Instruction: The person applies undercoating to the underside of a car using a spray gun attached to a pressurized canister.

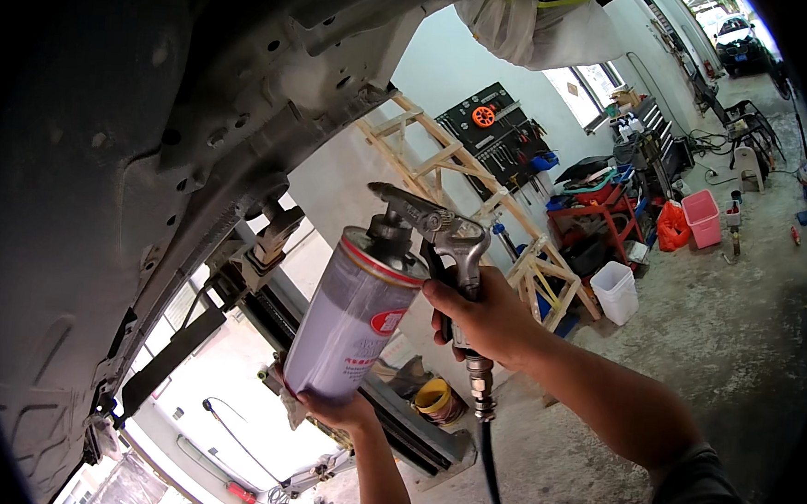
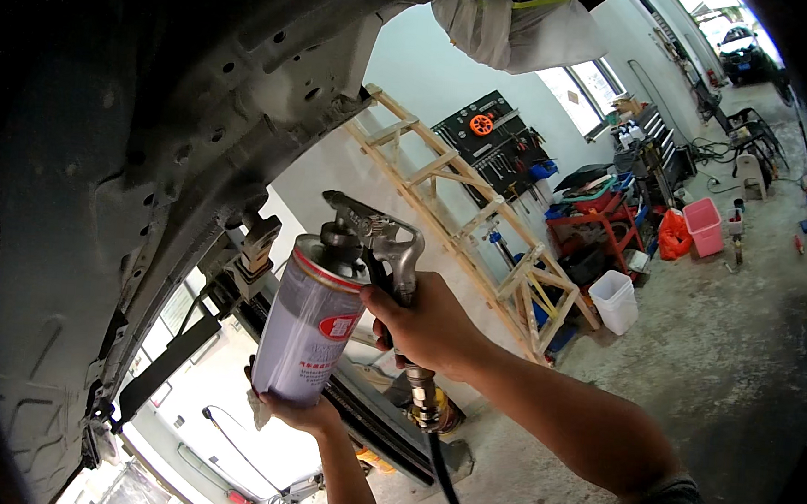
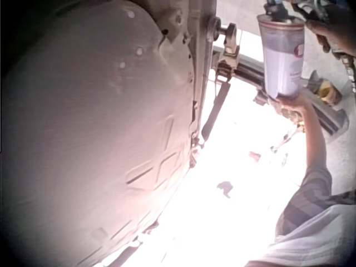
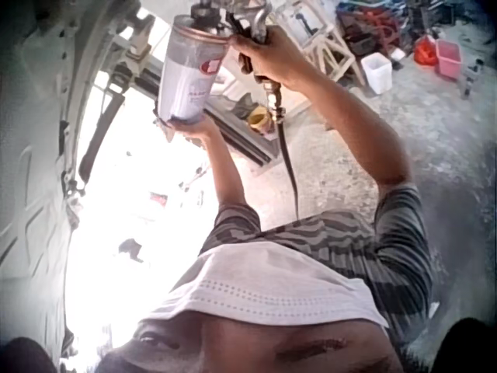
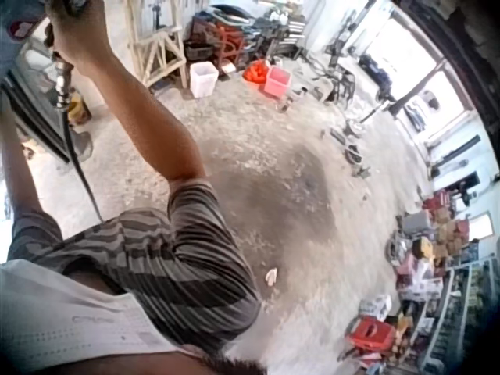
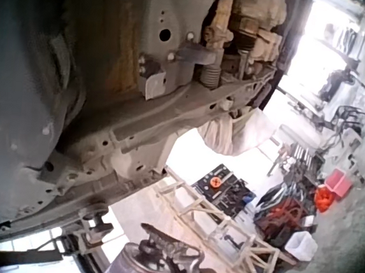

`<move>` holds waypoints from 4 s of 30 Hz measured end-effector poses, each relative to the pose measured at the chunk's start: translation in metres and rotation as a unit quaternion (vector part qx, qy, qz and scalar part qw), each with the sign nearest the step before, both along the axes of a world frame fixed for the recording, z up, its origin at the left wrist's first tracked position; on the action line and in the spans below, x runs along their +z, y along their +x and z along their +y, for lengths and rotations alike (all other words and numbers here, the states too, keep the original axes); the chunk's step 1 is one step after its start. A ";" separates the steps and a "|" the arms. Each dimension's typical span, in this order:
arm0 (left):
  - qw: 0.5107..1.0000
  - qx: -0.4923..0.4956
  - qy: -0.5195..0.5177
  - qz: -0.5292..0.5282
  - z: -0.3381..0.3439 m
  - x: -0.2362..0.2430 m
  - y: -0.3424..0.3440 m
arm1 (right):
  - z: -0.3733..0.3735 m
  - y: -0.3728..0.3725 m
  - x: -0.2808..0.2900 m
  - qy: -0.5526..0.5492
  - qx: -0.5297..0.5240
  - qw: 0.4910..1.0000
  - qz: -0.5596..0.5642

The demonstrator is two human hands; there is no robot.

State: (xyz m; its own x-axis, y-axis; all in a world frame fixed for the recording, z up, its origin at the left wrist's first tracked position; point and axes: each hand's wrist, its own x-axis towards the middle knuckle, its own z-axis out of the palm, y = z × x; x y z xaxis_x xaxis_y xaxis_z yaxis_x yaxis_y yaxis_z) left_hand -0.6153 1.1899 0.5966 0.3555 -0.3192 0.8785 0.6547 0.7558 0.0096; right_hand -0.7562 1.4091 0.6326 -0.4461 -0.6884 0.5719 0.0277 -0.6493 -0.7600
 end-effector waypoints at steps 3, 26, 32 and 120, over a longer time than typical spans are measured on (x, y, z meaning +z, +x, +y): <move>1.000 0.001 -0.011 -0.005 0.011 0.000 0.003 | 0.014 0.005 0.001 0.017 -0.012 0.999 0.029; 0.995 0.063 -0.059 -0.057 0.062 0.006 0.040 | 0.028 0.058 -0.048 -0.230 -0.041 0.967 -0.106; 0.995 0.006 -0.076 -0.056 0.047 0.007 0.029 | 0.042 0.035 -0.044 -0.097 -0.019 0.992 -0.074; 0.954 0.284 0.081 -0.045 -0.050 -0.021 0.249 | -0.121 0.185 -0.004 -0.182 0.104 0.978 0.019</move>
